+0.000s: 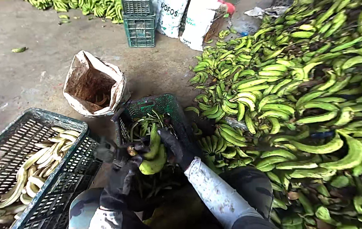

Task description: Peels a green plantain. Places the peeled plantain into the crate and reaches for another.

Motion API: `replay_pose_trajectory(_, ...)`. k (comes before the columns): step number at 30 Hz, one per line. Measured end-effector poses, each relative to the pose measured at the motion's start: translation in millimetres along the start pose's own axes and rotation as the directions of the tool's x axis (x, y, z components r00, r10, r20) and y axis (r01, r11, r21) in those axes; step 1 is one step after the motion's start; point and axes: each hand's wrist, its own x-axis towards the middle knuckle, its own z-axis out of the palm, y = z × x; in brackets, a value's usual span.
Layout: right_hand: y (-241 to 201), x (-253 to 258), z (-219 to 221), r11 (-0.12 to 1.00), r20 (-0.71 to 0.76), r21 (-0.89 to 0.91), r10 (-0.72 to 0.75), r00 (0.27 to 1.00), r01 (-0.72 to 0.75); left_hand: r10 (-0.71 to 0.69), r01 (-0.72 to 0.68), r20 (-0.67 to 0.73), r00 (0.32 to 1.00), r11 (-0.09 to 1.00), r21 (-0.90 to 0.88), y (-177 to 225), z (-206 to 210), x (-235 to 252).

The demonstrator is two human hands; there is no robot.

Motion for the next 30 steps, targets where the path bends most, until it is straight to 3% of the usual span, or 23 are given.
replay_pose_trajectory(3, 10.4, -16.9, -3.9, 1.000, -0.217, -0.015, -0.015, 0.976, 0.012, -0.139, 0.241, -0.309, 0.941, 0.915, 0.323, 0.4, 28.7, -12.8)
replay_pose_trajectory(5, 17.5, -25.9, -6.9, 0.994, -0.320, 0.054, -0.072, 0.945, 0.094, -0.172, 0.351, -0.403, 0.899, 0.834, 0.426, -5.2, 40.1, -21.6)
replay_pose_trajectory(8, 15.9, -46.3, 3.6, 0.984, -0.393, 0.111, -0.083, 0.916, 0.136, -0.168, 0.355, -0.377, 0.911, 0.785, 0.507, -15.5, 46.6, -33.1)
replay_pose_trajectory(13, 2.3, -60.2, -12.5, 0.984, -0.283, -0.157, -0.123, 0.951, 0.081, -0.186, 0.343, -0.306, 0.934, 0.710, 0.615, -12.7, 49.1, -41.7)
replay_pose_trajectory(16, -11.9, -54.7, -15.8, 0.990, -0.348, 0.131, -0.001, 0.937, 0.050, -0.294, 0.383, -0.257, 0.921, 0.552, 0.741, -3.0, 54.6, -48.6)
replay_pose_trajectory(18, -11.5, -43.2, -19.1, 0.968, -0.380, 0.230, -0.010, 0.925, 0.105, -0.383, 0.423, -0.250, 0.889, 0.477, 0.770, 3.4, 63.3, -50.8)
replay_pose_trajectory(20, -11.3, -36.2, -28.1, 0.987, -0.467, 0.069, -0.096, 0.879, 0.144, -0.456, 0.463, -0.262, 0.851, 0.413, 0.784, 10.5, 69.4, -50.9)
replay_pose_trajectory(22, -9.0, -37.4, -55.4, 0.941, -0.520, -0.317, -0.280, 0.807, 0.122, -0.482, 0.479, -0.276, 0.832, 0.370, 0.796, 24.8, 71.0, -54.5)
replay_pose_trajectory(23, -10.2, -42.8, -72.3, 0.913, -0.543, -0.390, -0.333, 0.771, 0.120, -0.475, 0.475, -0.273, 0.837, 0.383, 0.792, 34.3, 69.6, -57.0)
replay_pose_trajectory(25, -29.6, -55.9, -79.9, 0.951, -0.610, -0.206, -0.308, 0.730, 0.229, -0.419, 0.430, -0.231, 0.878, 0.481, 0.764, 44.6, 57.0, -53.1)
replay_pose_trajectory(27, -53.8, -71.5, -68.3, 0.960, -0.601, -0.103, -0.270, 0.752, 0.262, -0.365, 0.374, -0.174, 0.914, 0.601, 0.706, 46.9, 48.5, -35.1)
replay_pose_trajectory(30, -68.1, -71.8, -50.4, 0.926, -0.520, -0.291, -0.366, 0.772, 0.242, -0.292, 0.322, -0.170, 0.941, 0.621, 0.714, 42.5, 50.7, -7.0)
